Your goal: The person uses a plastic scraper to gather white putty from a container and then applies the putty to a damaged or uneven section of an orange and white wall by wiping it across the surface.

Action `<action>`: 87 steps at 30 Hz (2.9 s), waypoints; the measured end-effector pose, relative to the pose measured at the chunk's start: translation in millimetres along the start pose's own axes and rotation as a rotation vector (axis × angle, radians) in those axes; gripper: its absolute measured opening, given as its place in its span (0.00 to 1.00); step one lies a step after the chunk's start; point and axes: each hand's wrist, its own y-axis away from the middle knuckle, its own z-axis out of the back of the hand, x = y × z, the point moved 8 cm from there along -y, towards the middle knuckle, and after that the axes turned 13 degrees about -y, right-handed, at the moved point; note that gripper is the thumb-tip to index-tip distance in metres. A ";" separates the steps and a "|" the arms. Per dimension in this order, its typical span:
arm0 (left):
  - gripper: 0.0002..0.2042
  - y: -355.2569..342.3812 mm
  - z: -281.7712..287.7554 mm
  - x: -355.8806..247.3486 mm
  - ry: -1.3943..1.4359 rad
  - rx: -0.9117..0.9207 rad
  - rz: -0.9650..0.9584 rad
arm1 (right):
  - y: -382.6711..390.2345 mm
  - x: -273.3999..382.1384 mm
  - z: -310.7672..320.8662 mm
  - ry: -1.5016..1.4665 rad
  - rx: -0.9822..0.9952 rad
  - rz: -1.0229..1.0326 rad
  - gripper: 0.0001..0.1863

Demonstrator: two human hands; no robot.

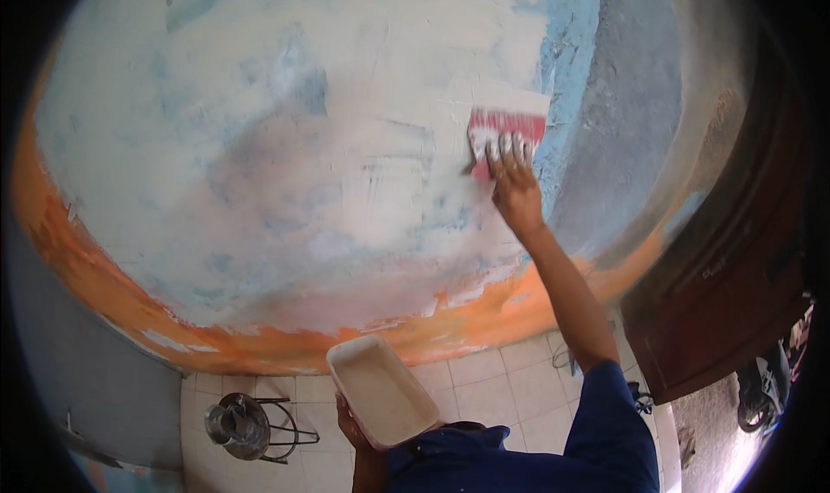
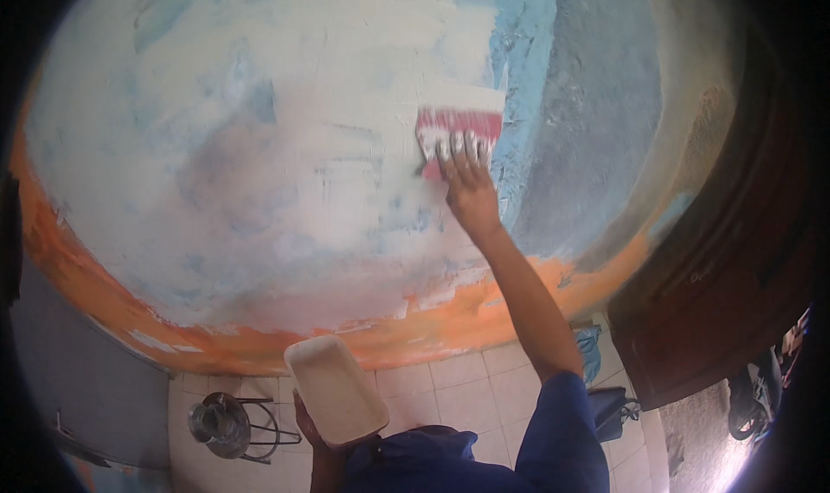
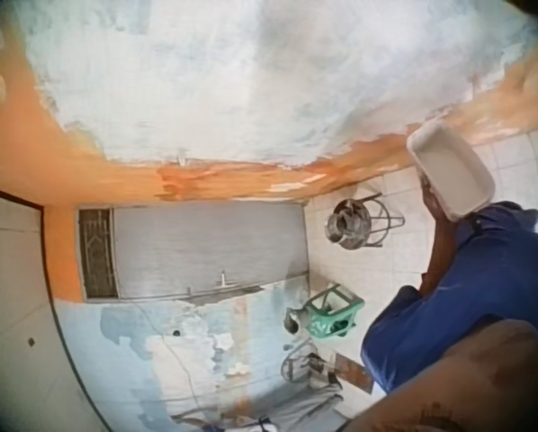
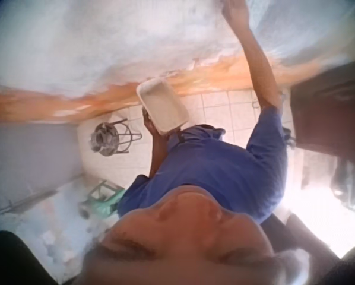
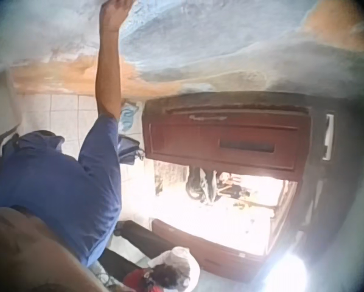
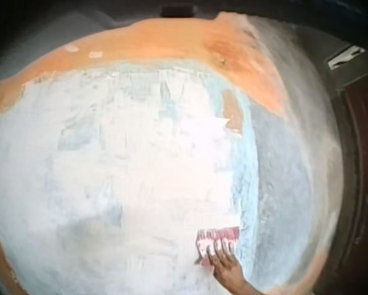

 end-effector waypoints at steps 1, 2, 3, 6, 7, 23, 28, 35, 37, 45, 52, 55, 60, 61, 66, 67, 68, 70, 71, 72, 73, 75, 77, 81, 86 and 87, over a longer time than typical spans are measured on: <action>0.25 -1.0 0.5 1.8 0.004 -0.006 -0.001 | 16.2 4.0 -7.4 0.009 0.002 0.015 0.37; 0.25 -2.7 0.3 3.3 0.014 -0.004 0.005 | 26.6 8.7 -11.6 0.022 0.024 0.019 0.36; 0.25 -4.9 0.8 3.6 0.024 -0.001 0.011 | 42.0 11.0 -18.4 0.014 0.069 0.014 0.37; 0.25 -8.3 -3.5 9.2 0.005 0.019 0.038 | 79.9 12.5 -29.4 0.002 0.144 -0.017 0.36; 0.25 -10.6 -7.6 8.6 -0.012 0.031 0.041 | 88.2 13.8 -32.1 -0.010 0.161 -0.026 0.36; 0.26 9.9 6.3 15.9 -0.054 -0.035 0.039 | 42.7 44.5 28.0 -0.053 -0.139 -0.058 0.30; 0.27 8.7 -5.8 11.2 -0.024 -0.099 0.008 | 70.3 39.5 -55.6 -0.109 0.107 -0.135 0.40; 0.26 3.4 2.6 -0.3 -0.078 -0.062 -0.064 | 160.4 61.8 -101.0 -0.140 0.260 -0.126 0.35; 0.26 3.9 0.8 -1.1 -0.084 -0.147 -0.053 | 177.2 64.3 -104.8 -0.151 0.288 -0.118 0.34; 0.25 17.6 1.2 -3.2 -0.129 -0.107 -0.134 | 207.6 98.7 -40.6 -0.319 0.236 -0.170 0.27; 0.25 22.4 20.6 9.1 -0.024 -0.037 -0.070 | 88.6 19.2 19.2 0.034 -0.089 -0.060 0.33; 0.25 17.5 8.9 11.5 0.042 0.012 -0.043 | 100.0 1.7 -17.0 -0.035 0.072 -0.046 0.32; 0.25 7.2 -6.3 9.0 -0.038 -0.063 -0.072 | 182.3 -5.8 -62.2 -0.053 0.115 -0.064 0.32; 0.25 6.9 -6.1 6.9 -0.046 -0.027 -0.085 | 191.6 0.0 -67.4 -0.092 0.153 -0.095 0.32; 0.25 5.0 3.5 10.4 -0.086 -0.113 -0.073 | 295.7 28.8 -82.7 -0.231 0.397 -0.221 0.34; 0.25 6.6 7.6 12.8 -0.068 -0.140 -0.058 | 318.3 38.4 -77.7 -0.284 0.425 -0.268 0.34; 0.25 8.6 8.6 12.8 -0.126 -0.125 -0.084 | 342.2 46.6 -66.6 -0.295 0.425 -0.297 0.34; 0.25 10.3 9.0 10.7 -0.236 -0.094 -0.152 | 350.7 61.0 -47.4 -0.294 0.368 -0.312 0.30; 0.25 9.3 5.9 11.9 -0.188 -0.115 -0.126 | 335.6 69.0 -29.8 -0.280 0.314 -0.302 0.26; 0.25 13.1 0.3 12.8 -0.141 -0.139 -0.091 | 311.6 67.5 -17.9 -0.246 0.286 -0.249 0.25; 0.25 16.4 -0.4 13.5 -0.095 -0.169 -0.061 | 274.5 61.7 -7.2 -0.235 0.243 -0.252 0.24; 0.25 16.9 0.2 15.0 -0.083 -0.159 -0.054 | 204.3 31.0 9.7 -0.079 0.208 -0.290 0.20; 0.25 15.0 1.0 14.9 -0.085 -0.151 -0.057 | 111.0 13.3 51.0 0.039 -0.035 -0.108 0.19; 0.25 8.8 -3.2 16.0 -0.082 -0.076 -0.070 | 5.7 -25.2 71.0 0.035 -0.082 0.009 0.33; 0.25 1.1 -13.8 16.1 -0.212 0.017 -0.148 | 48.5 -37.1 25.5 0.042 0.039 -0.019 0.32; 0.25 -0.6 -15.6 18.1 -0.129 0.008 -0.100 | 65.7 -37.0 17.8 -0.018 0.053 -0.054 0.32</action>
